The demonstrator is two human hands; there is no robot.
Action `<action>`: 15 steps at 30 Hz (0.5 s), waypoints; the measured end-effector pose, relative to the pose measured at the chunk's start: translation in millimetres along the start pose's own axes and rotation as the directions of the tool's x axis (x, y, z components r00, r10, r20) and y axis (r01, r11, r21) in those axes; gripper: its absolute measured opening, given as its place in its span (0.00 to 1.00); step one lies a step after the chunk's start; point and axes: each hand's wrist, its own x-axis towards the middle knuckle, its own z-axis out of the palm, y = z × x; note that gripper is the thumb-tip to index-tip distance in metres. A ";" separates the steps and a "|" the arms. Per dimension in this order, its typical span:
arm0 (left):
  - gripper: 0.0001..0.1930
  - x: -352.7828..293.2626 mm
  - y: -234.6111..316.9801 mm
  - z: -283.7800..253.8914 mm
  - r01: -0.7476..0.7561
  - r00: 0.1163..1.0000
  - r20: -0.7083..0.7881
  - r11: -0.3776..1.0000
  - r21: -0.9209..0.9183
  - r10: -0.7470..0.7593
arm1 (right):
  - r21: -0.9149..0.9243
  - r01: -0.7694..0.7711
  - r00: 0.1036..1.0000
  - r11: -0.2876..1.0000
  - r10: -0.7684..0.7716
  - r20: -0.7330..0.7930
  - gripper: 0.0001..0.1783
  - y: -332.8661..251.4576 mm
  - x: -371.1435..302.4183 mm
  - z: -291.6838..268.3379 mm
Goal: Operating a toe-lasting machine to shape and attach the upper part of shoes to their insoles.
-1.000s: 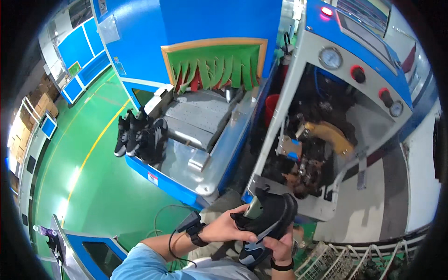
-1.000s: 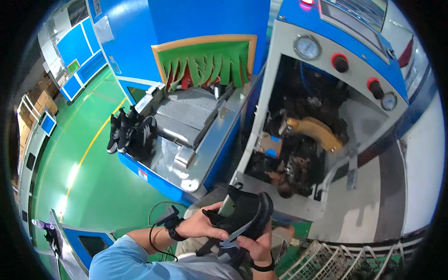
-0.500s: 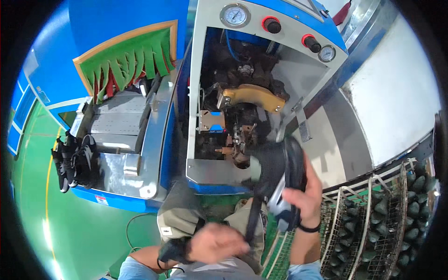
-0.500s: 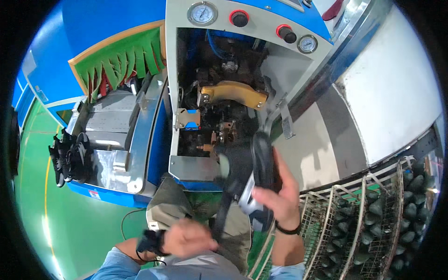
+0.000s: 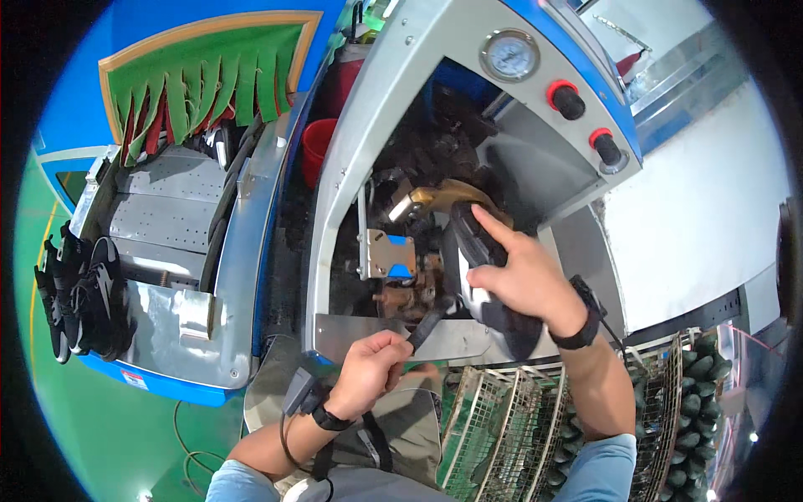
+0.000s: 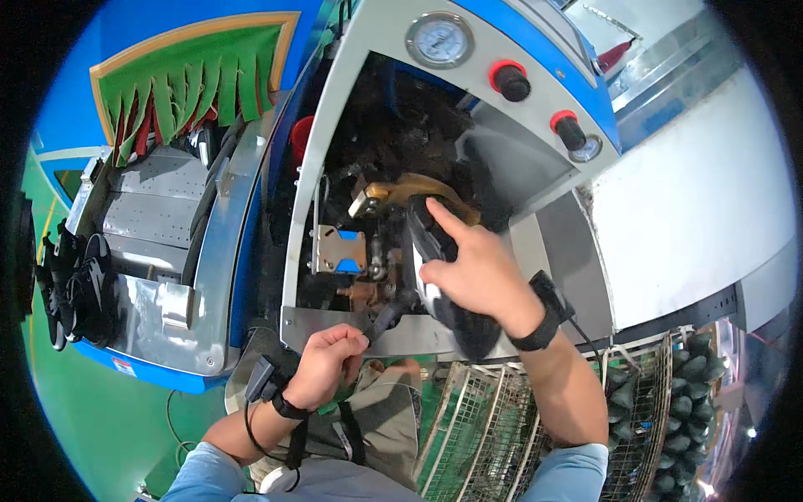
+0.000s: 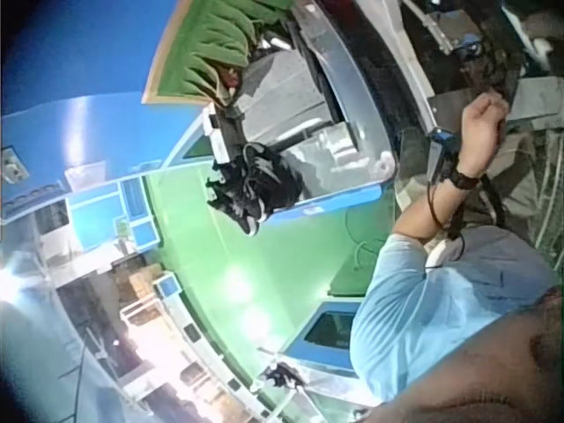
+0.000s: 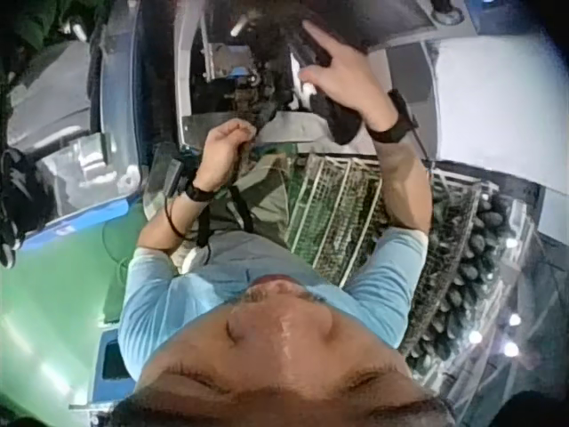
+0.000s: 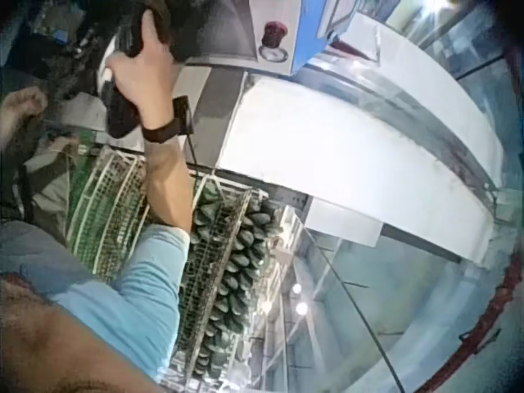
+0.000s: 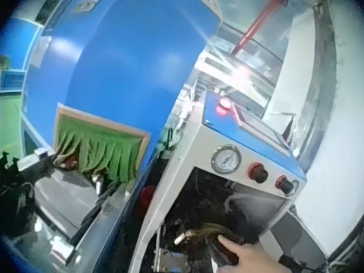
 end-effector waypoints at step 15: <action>0.11 -20.1 -6.0 15.2 -0.020 0.998 -0.046 0.943 0.332 0.037 | -0.073 0.009 0.927 0.997 -0.036 -0.374 0.47 -5.8 -10.5 23.8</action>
